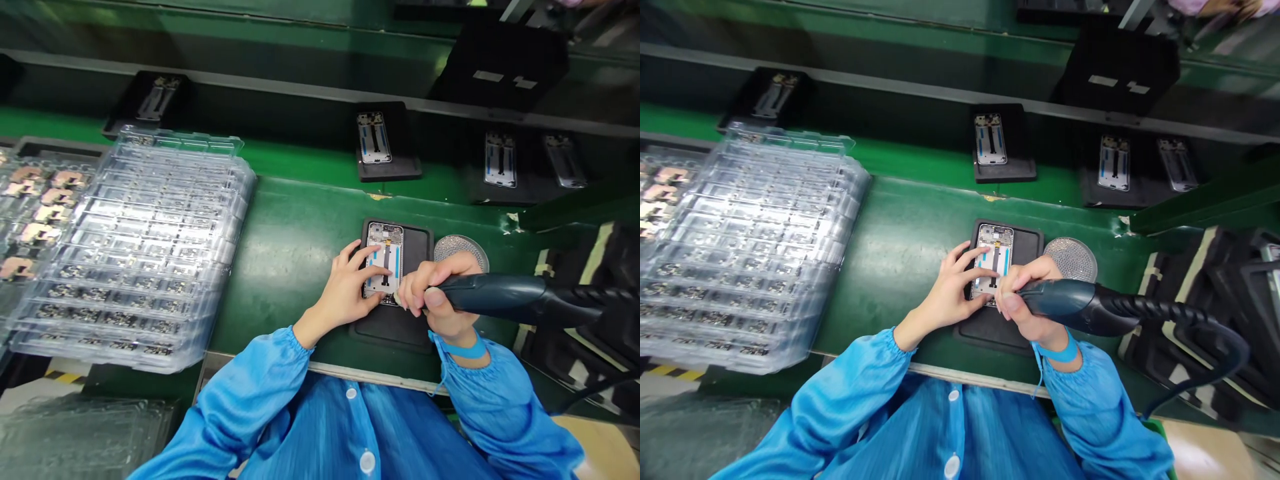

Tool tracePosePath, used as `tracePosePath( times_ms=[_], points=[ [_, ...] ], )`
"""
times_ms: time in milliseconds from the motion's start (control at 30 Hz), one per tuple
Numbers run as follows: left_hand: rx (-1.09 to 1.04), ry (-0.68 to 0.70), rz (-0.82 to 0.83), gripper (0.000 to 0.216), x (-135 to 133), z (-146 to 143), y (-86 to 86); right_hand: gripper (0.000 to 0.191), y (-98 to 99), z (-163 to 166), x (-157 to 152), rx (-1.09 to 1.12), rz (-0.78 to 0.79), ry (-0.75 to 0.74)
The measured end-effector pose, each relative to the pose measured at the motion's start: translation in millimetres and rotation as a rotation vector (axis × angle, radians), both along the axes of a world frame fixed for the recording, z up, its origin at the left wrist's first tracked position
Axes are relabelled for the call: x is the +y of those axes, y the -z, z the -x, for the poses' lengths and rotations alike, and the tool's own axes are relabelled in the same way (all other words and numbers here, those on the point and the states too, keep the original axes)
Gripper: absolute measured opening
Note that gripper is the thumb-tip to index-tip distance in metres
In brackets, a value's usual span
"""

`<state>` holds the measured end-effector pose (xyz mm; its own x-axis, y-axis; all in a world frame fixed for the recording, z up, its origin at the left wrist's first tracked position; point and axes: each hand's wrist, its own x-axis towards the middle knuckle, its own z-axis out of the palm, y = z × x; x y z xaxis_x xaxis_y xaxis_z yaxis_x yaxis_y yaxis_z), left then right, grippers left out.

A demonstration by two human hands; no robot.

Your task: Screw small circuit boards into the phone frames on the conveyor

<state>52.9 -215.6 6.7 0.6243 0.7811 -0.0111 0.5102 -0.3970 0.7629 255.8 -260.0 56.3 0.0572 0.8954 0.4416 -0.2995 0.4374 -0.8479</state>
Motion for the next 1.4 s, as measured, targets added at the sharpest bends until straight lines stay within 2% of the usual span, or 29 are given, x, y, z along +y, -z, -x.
tracePosePath(
  times_ms=[100, 167, 267, 367, 433, 533, 667, 800, 867, 933, 1067, 1133, 1200, 1300, 1367, 1400],
  points=[
    [-0.008, 0.008, -0.008, 0.05, -1.3, -0.1, 0.6, 0.019, 0.6, 0.7, -4.1, -0.077, -0.001, 0.007],
    [-0.031, 0.002, -0.018, 0.058, -3.3, -0.8, -0.6, 0.021, 0.6, 1.3, -7.5, -0.145, 0.0, 0.009],
    [-0.008, -0.126, -0.033, 0.072, -6.5, -3.7, -7.3, 0.022, 0.4, 0.6, -11.1, -0.181, 0.007, -0.009],
    [0.206, -0.251, -0.013, 0.068, -5.7, -8.9, -18.8, 0.024, 1.6, -2.6, -12.6, -0.16, 0.033, -0.018],
    [0.353, -0.228, -0.001, 0.062, -2.5, -13.4, -26.0, 0.025, 3.6, -4.4, -13.3, -0.153, 0.054, -0.011],
    [0.454, -0.188, -0.009, 0.053, 2.9, -20.4, -31.8, 0.024, 7.1, -2.8, -14.4, -0.173, 0.019, -0.002],
    [0.456, -0.196, 0.005, 0.047, 4.0, -21.6, -27.2, 0.023, 7.9, 5.4, -14.6, -0.199, -0.036, 0.023],
    [0.417, -0.241, -0.016, 0.05, 7.3, 2.4, -13.7, 0.018, -0.7, -0.9, -12.4, -0.068, -0.062, 0.124],
    [0.437, -0.308, -0.047, 0.051, 21.7, 24.1, -11.1, 0.02, -6.5, -15.7, -9.9, -0.051, -0.089, 0.215],
    [0.475, -0.386, -0.079, 0.051, 48.3, 47.2, -16.2, 0.027, -10.3, -36.0, -5.7, -0.07, -0.105, 0.332],
    [0.558, -0.529, -0.143, 0.061, 103.8, 77.8, -43.6, 0.038, -6.9, -73.3, 5.0, -0.093, -0.152, 0.548],
    [0.622, -0.58, -0.193, 0.067, 105.3, 80.4, -52.5, 0.038, -1.3, -83.7, 8.0, -0.097, -0.166, 0.607],
    [0.709, -0.583, -0.263, 0.074, 84.1, 77.9, -48.5, 0.036, 4.9, -88.5, 8.6, -0.09, -0.169, 0.644],
    [0.801, -0.452, -0.303, 0.085, 42.7, 74.4, -22.1, 0.033, 12.5, -89.2, 7.0, -0.077, -0.164, 0.666],
    [0.836, -0.433, -0.287, 0.086, 35.5, 72.2, -4.9, 0.028, 16.3, -88.3, 4.7, -0.068, -0.163, 0.658],
    [0.847, -0.451, -0.278, 0.086, 41.6, 69.7, 0.0, 0.026, 18.0, -87.9, 3.0, -0.064, -0.16, 0.65]
  ],
)
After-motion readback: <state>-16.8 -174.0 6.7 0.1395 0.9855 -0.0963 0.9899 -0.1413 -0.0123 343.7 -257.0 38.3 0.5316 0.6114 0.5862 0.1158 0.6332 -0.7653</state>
